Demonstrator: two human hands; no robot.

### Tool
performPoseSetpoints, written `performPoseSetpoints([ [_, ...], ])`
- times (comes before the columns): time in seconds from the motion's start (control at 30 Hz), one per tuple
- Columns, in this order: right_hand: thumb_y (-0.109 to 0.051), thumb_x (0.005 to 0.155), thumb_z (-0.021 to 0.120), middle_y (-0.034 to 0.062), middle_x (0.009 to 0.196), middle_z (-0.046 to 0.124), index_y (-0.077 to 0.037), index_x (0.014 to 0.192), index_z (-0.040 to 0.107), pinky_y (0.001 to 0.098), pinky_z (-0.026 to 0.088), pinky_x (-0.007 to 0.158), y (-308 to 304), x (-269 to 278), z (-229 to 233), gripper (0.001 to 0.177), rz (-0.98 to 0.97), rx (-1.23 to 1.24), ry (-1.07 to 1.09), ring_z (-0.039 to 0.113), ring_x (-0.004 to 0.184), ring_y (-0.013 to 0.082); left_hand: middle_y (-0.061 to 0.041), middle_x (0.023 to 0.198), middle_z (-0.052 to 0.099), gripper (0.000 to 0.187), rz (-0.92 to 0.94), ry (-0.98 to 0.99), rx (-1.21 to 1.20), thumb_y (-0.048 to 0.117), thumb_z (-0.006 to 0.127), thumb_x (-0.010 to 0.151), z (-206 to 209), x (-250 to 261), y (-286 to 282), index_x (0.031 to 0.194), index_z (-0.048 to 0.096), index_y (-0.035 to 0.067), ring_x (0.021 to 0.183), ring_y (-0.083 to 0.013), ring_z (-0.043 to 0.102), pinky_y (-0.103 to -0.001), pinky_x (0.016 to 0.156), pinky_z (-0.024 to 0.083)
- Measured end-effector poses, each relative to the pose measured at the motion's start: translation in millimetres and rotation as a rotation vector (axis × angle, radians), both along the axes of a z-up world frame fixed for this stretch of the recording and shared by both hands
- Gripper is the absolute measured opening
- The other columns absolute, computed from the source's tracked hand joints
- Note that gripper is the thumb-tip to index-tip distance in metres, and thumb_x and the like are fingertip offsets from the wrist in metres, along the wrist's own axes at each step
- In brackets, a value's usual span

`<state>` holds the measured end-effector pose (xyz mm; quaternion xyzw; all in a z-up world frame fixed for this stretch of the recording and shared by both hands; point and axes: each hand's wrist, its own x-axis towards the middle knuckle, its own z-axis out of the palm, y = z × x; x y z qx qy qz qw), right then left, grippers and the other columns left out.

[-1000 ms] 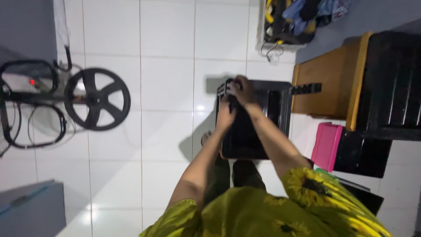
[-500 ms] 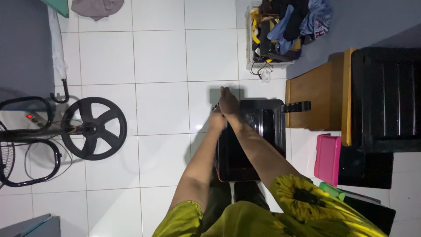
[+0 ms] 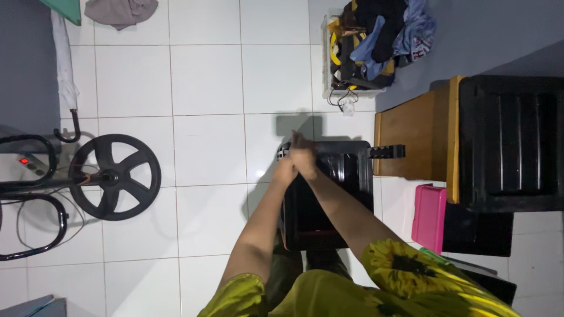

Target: The person assembles a stack of plastic storage containers by inserting black plastic side pieces into slots on the container bodies. They handle multiple containers with different colored bases and lids, fitting the side pieces one by one.

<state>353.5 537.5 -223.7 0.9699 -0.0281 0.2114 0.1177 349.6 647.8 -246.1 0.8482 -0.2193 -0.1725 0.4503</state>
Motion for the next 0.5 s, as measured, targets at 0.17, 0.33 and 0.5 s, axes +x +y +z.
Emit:
performPoseSetpoints([
  [0.17,-0.022,0.108,0.048,0.0163,0.079,0.069,-0.002,0.102,0.071,0.0482,0.053,0.057,11,14,-10,0.032,-0.078,0.309,0.169,0.067,0.066,0.0346,-0.025,0.109,0.071,0.023,0.011,0.062,-0.043,0.014,0.074,0.085,3,-1,8,0.104,0.073,0.003,0.106,-0.0434,0.067,-0.049,0.089,0.055],
  [0.33,-0.049,0.108,0.039,0.0204,0.082,0.073,-0.009,0.089,0.072,0.0532,0.056,0.071,12,58,-9,0.055,-0.477,0.711,0.397,0.071,0.078,0.0421,-0.025,0.111,0.070,0.032,-0.019,0.031,-0.060,0.012,0.076,0.075,0,22,7,0.106,0.072,0.004,0.103,-0.0451,0.065,-0.049,0.089,0.054],
  [0.5,-0.051,0.108,0.037,0.0210,0.080,0.073,-0.010,0.082,0.071,0.0524,0.058,0.069,11,76,-9,0.060,-0.465,0.668,0.335,0.072,0.075,0.0423,-0.023,0.111,0.072,0.028,-0.044,-0.059,-0.096,0.011,0.072,0.077,-1,39,2,0.104,0.073,0.005,0.104,-0.0441,0.066,-0.048,0.089,0.056],
])
